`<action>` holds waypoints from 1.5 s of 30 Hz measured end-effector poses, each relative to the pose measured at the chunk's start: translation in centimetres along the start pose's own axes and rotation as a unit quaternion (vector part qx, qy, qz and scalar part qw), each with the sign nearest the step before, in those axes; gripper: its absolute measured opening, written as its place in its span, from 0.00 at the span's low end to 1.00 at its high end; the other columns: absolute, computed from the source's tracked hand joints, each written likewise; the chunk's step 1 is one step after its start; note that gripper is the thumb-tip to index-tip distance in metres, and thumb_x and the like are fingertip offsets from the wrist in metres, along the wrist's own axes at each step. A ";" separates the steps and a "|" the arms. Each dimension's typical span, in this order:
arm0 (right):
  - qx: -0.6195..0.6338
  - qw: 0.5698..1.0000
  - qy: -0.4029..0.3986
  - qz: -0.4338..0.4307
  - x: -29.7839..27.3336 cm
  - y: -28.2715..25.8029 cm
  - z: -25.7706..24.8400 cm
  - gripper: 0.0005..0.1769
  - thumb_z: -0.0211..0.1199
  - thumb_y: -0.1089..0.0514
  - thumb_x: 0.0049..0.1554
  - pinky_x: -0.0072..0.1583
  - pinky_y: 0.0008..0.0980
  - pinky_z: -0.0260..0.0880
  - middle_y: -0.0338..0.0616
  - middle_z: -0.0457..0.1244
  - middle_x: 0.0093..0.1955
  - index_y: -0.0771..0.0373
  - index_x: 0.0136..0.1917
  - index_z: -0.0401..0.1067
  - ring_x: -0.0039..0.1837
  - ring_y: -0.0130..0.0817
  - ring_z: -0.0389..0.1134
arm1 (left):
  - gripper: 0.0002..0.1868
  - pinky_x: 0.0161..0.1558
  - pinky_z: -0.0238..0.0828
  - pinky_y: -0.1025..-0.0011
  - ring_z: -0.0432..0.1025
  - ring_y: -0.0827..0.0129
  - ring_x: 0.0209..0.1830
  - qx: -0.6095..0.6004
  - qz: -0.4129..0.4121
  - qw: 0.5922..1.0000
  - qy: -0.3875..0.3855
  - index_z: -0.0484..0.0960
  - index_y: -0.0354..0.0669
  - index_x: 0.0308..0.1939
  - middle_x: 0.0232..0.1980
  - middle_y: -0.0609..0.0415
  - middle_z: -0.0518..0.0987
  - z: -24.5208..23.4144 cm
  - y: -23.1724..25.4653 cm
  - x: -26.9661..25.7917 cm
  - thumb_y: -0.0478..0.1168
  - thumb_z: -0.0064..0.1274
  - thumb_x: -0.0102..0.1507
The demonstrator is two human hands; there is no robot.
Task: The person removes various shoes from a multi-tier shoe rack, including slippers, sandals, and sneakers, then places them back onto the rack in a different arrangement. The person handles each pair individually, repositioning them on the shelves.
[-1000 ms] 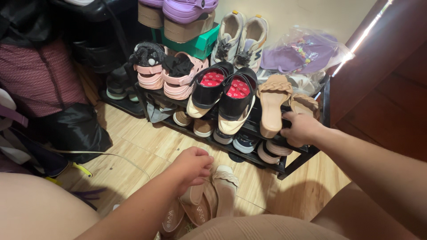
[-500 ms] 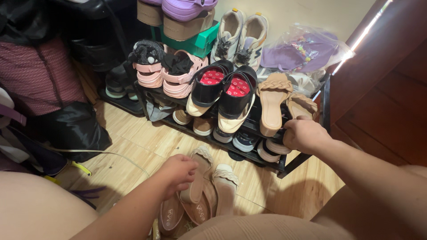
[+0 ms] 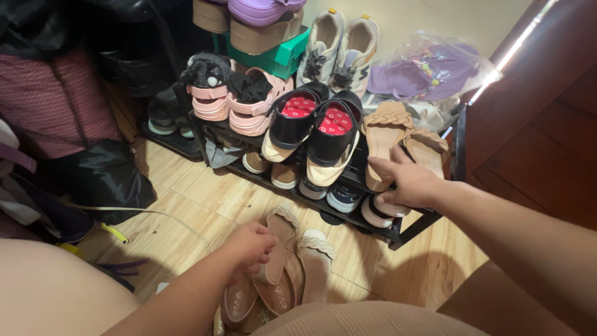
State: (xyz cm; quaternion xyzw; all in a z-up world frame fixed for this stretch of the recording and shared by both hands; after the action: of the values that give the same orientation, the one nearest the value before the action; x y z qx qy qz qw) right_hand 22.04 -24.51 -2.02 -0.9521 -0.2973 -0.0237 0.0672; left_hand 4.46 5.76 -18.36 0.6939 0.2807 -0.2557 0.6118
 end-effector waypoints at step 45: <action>0.223 0.796 -0.122 0.550 -10.0 11.8 0.7 0.44 0.51 0.48 0.66 0.59 0.66 0.74 0.64 0.63 0.65 0.43 0.82 0.23 0.55 0.52 0.72 | 0.35 0.56 0.76 0.69 0.80 0.63 0.57 0.324 0.022 0.937 -0.129 0.85 0.41 0.57 0.55 0.47 0.86 5.4 -12.1 11.2 0.53 0.67 0.47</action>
State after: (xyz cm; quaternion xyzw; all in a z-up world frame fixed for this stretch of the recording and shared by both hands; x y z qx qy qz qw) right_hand 20.59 -39.65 -4.91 -0.9089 0.2735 0.2003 0.2428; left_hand 3.87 2.41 -35.40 0.8216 0.0856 -0.4069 0.3899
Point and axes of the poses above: each hand's wrist, its own x-axis towards the middle knuckle, its own z-axis out of the palm, y = z × x, the point moved 10 cm from there along x, towards the middle knuckle
